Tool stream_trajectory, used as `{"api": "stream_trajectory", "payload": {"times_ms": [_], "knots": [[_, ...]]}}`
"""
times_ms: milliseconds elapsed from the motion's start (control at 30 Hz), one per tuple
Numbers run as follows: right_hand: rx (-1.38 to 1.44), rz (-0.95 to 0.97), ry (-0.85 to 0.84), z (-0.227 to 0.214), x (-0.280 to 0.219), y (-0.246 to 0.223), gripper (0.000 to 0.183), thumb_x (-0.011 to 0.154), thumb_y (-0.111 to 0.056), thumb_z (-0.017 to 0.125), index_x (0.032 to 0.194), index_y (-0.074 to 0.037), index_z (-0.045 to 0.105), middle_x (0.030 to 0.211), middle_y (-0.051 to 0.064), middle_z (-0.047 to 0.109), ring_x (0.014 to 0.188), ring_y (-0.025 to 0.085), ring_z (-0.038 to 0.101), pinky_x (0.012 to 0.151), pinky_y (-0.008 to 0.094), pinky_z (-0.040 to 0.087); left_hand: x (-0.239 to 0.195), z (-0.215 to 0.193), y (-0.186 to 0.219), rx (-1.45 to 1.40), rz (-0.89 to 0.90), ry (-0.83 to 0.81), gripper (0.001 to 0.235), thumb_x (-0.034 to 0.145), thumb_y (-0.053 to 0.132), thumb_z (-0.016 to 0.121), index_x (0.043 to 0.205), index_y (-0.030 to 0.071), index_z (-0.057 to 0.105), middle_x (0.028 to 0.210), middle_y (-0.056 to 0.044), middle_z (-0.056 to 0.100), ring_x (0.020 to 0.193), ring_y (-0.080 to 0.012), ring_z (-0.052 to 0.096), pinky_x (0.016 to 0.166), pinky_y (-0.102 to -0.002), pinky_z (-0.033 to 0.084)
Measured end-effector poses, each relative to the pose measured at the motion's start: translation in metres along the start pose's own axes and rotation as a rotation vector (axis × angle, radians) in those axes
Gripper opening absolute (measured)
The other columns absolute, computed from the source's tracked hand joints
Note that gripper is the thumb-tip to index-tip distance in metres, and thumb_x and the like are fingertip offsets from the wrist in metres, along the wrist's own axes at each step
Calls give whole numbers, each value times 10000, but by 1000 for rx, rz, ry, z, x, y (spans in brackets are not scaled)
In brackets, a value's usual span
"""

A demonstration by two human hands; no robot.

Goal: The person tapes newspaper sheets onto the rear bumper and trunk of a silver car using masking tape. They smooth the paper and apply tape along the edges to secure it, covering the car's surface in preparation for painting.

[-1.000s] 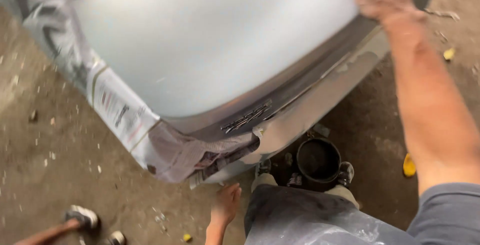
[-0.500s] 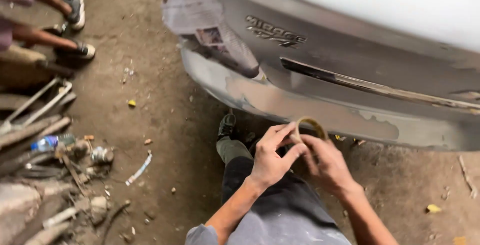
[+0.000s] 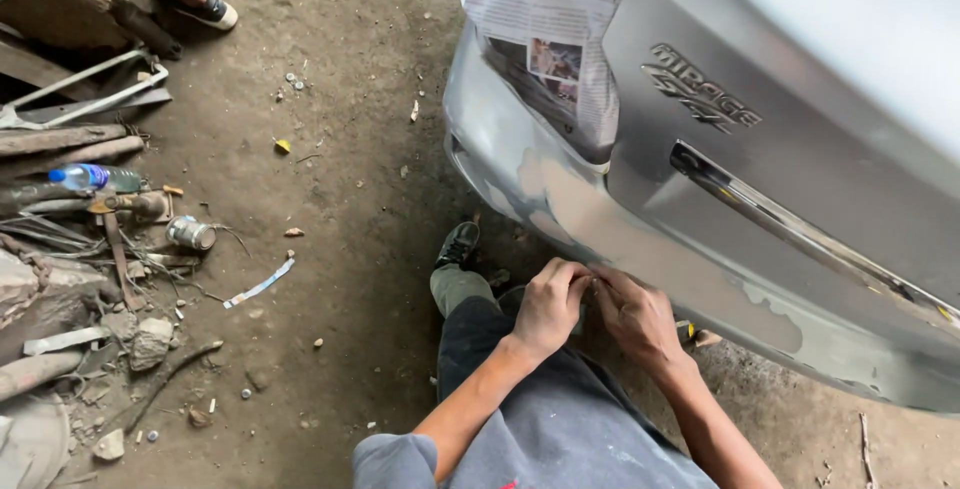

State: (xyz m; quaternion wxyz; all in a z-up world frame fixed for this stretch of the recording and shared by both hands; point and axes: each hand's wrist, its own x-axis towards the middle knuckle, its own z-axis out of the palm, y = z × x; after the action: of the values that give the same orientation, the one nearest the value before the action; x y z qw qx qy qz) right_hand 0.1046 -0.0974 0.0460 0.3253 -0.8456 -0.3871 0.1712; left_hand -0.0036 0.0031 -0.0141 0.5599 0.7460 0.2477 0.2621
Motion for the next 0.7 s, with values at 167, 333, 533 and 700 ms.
{"api": "stream_trajectory", "payload": {"times_ms": [167,333,533,700], "knots": [[-17,149,-156,5,6,22,197,943,-169,703,1094,-58,766,880,140,779,712,261,745,650,373,574,-2,11,-13,32,-124,-102,111,1001,97,647,1030,-5,678,997,-173,683,889,-353,707,742,-438,583],[547,638,-112,-1,-20,141,207,1016,-166,639,1140,-29,734,948,152,773,665,199,649,587,332,531,-11,32,-37,-739,-636,-6,231,1043,197,603,1146,3,674,1080,-100,725,1010,-223,745,815,-359,628],[1006,453,4,-14,-8,72,525,918,-87,646,1376,-65,391,1068,135,750,795,147,707,682,276,591,-10,28,-28,-864,-682,-219,432,1077,360,516,1326,45,676,1228,-48,724,1169,-155,673,887,-336,613],[750,363,17,-1,-7,71,630,885,-46,765,1404,-39,409,980,105,725,817,139,671,683,266,561,3,26,-13,-750,-697,-311,384,1068,348,564,1334,107,700,1225,-40,726,1127,-125,691,870,-300,603]]}}
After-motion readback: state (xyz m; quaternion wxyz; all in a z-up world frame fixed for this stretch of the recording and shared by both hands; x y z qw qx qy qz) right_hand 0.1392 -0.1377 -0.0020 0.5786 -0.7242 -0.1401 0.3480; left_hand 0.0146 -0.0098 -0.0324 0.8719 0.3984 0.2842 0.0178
